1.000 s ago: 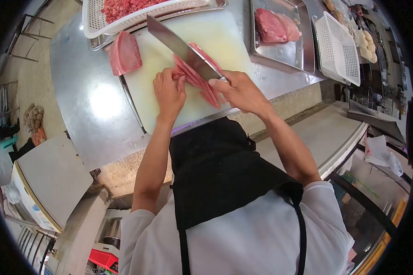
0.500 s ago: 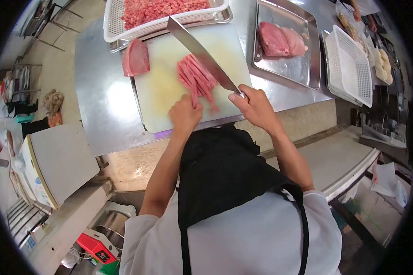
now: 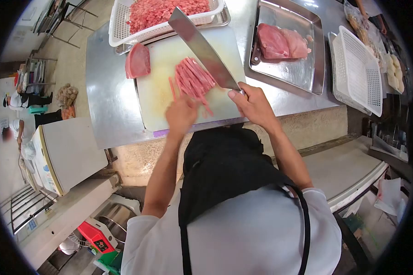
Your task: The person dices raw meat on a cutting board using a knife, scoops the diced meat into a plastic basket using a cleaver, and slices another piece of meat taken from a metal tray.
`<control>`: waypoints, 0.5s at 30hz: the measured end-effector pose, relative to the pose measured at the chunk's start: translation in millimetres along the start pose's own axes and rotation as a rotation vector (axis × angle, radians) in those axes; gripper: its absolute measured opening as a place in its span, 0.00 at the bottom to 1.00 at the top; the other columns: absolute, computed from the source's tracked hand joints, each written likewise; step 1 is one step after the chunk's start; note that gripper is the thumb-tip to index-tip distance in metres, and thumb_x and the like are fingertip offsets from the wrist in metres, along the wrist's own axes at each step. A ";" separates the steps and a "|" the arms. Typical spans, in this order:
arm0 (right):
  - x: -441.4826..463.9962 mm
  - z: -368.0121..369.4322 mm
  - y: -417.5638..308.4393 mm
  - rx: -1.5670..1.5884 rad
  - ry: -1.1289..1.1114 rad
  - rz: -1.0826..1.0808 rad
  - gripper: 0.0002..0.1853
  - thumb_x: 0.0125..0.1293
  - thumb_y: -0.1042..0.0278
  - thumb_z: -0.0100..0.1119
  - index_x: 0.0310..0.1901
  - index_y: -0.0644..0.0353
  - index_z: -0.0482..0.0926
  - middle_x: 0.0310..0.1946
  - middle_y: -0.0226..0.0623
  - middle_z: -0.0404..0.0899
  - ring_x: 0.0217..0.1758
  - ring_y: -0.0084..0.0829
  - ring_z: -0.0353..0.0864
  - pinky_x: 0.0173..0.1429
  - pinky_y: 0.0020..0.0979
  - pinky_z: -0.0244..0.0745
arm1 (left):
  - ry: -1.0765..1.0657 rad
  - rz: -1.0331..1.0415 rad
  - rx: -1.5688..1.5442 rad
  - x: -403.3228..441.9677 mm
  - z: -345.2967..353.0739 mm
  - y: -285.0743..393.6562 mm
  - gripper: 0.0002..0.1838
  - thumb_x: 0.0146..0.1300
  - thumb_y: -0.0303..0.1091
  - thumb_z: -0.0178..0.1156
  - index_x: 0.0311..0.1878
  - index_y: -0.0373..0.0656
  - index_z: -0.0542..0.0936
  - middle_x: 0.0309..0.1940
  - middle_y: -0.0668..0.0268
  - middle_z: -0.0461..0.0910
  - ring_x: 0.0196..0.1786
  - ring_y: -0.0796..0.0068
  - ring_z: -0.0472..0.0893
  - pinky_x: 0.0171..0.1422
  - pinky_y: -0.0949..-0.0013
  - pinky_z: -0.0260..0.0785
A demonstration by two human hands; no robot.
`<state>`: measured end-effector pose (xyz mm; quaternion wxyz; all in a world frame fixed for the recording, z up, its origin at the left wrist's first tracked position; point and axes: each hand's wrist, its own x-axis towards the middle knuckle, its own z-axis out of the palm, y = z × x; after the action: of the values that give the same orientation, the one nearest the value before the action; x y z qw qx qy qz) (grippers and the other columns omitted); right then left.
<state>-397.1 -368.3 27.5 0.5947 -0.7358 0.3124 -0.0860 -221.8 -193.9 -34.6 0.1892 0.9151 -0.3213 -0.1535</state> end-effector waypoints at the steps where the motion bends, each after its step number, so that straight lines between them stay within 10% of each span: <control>1: 1.7 -1.4 2.4 -0.032 0.012 -0.013 0.25 0.75 0.49 0.63 0.33 0.68 0.77 0.16 0.44 0.73 0.20 0.33 0.74 0.30 0.39 0.69 | -0.067 -0.004 0.021 -9.2 10.8 14.6 0.17 0.59 0.46 0.69 0.36 0.39 0.85 0.29 0.49 0.86 0.37 0.43 0.88 0.45 0.44 0.79; 8: 0.9 -27.5 12.6 -0.257 0.022 0.027 0.25 0.74 0.48 0.63 0.35 0.69 0.78 0.20 0.52 0.76 0.24 0.45 0.80 0.34 0.44 0.72 | -0.143 -0.086 0.004 -14.4 20.6 -5.2 0.15 0.54 0.41 0.68 0.32 0.37 0.84 0.27 0.48 0.85 0.31 0.47 0.87 0.40 0.51 0.78; 15: -4.2 -22.4 29.8 -0.282 0.091 0.182 0.24 0.73 0.48 0.63 0.45 0.69 0.80 0.26 0.56 0.83 0.35 0.58 0.85 0.42 0.48 0.77 | -0.186 -0.130 -0.562 -22.9 -45.4 -15.0 0.14 0.62 0.37 0.68 0.32 0.33 0.82 0.20 0.62 0.80 0.26 0.73 0.77 0.34 0.64 0.70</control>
<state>-422.2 -387.3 7.1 0.4762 -0.7760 0.4131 -0.0204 -212.7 -157.0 2.4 0.3944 0.8276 -0.2230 -0.3313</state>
